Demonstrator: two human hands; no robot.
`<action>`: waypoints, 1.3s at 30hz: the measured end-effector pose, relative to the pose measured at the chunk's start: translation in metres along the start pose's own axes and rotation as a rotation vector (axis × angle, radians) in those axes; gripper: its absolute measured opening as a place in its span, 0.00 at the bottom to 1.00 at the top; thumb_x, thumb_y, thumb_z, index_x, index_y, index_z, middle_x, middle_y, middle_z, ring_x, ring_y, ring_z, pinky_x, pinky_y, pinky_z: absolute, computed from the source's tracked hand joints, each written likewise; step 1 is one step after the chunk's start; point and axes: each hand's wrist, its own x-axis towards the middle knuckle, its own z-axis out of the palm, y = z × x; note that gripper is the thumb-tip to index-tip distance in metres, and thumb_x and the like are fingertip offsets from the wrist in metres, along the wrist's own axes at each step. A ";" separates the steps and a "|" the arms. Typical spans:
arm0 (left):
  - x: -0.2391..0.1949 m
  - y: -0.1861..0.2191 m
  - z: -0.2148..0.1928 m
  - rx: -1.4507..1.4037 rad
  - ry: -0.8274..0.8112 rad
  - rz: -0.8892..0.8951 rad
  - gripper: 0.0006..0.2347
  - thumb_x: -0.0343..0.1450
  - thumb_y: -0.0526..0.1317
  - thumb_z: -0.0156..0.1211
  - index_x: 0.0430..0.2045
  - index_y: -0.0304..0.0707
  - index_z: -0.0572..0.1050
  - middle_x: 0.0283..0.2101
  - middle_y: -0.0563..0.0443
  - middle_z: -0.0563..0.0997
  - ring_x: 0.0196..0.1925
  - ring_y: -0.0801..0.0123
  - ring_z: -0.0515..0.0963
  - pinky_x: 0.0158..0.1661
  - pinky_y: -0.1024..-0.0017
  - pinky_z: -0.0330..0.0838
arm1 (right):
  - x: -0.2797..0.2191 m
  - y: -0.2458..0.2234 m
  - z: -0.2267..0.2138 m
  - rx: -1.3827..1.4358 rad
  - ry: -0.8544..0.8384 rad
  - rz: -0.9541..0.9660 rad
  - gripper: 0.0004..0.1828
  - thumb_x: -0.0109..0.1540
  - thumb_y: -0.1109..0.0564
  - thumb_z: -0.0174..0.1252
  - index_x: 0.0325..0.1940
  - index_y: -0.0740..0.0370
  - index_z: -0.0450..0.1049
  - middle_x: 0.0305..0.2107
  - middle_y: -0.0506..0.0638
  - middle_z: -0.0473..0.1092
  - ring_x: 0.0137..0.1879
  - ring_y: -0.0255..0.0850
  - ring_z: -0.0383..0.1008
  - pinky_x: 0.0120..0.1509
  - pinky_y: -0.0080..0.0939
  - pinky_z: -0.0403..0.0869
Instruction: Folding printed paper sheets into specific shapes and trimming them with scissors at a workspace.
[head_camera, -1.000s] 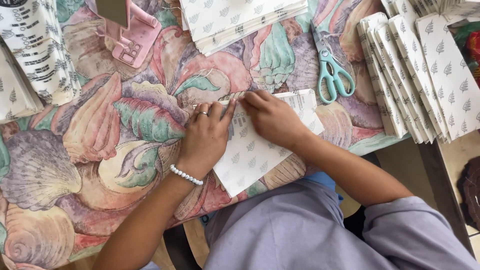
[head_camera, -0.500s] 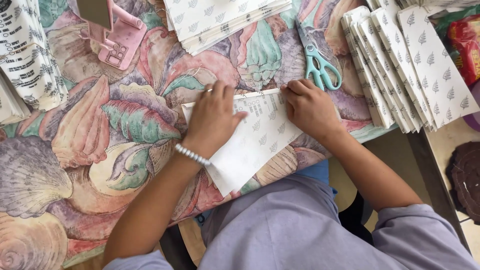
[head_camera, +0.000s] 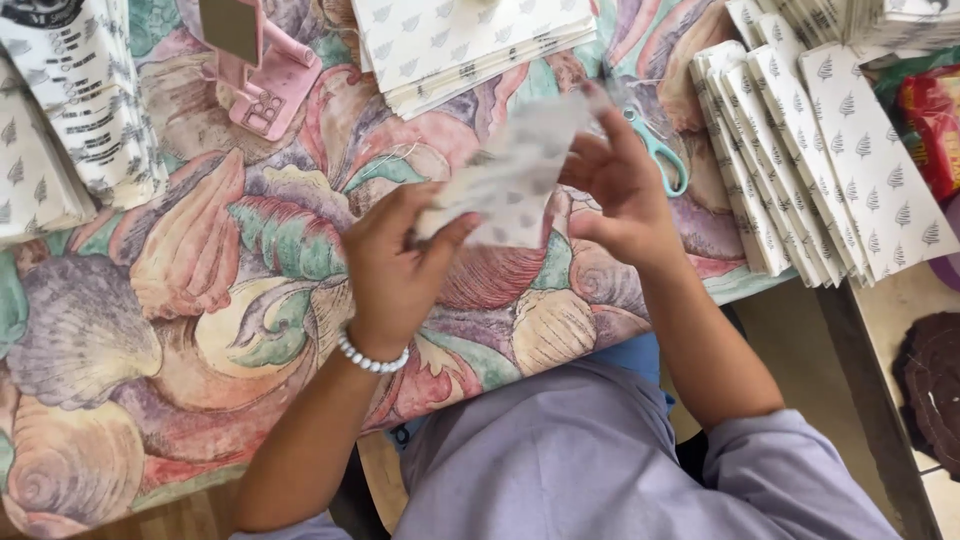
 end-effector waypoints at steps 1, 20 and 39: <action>-0.005 0.001 -0.006 0.009 0.002 -0.006 0.07 0.75 0.36 0.65 0.41 0.33 0.76 0.34 0.48 0.82 0.25 0.77 0.76 0.18 0.86 0.69 | 0.005 0.006 0.003 0.009 -0.005 0.001 0.51 0.63 0.49 0.66 0.84 0.47 0.44 0.70 0.65 0.63 0.73 0.55 0.69 0.77 0.60 0.76; -0.030 0.036 -0.022 -0.304 0.155 -0.245 0.17 0.74 0.43 0.59 0.49 0.27 0.68 0.37 0.38 0.79 0.38 0.59 0.81 0.40 0.63 0.80 | 0.035 -0.049 0.025 -0.567 0.016 0.085 0.18 0.58 0.65 0.72 0.52 0.69 0.78 0.25 0.56 0.76 0.32 0.35 0.72 0.39 0.38 0.72; -0.049 -0.049 -0.029 0.325 -0.270 -0.346 0.09 0.71 0.31 0.63 0.43 0.31 0.82 0.37 0.44 0.87 0.29 0.64 0.85 0.34 0.69 0.81 | 0.124 -0.013 0.055 -1.352 -0.862 0.631 0.23 0.64 0.56 0.62 0.65 0.52 0.71 0.44 0.50 0.80 0.50 0.48 0.82 0.52 0.54 0.82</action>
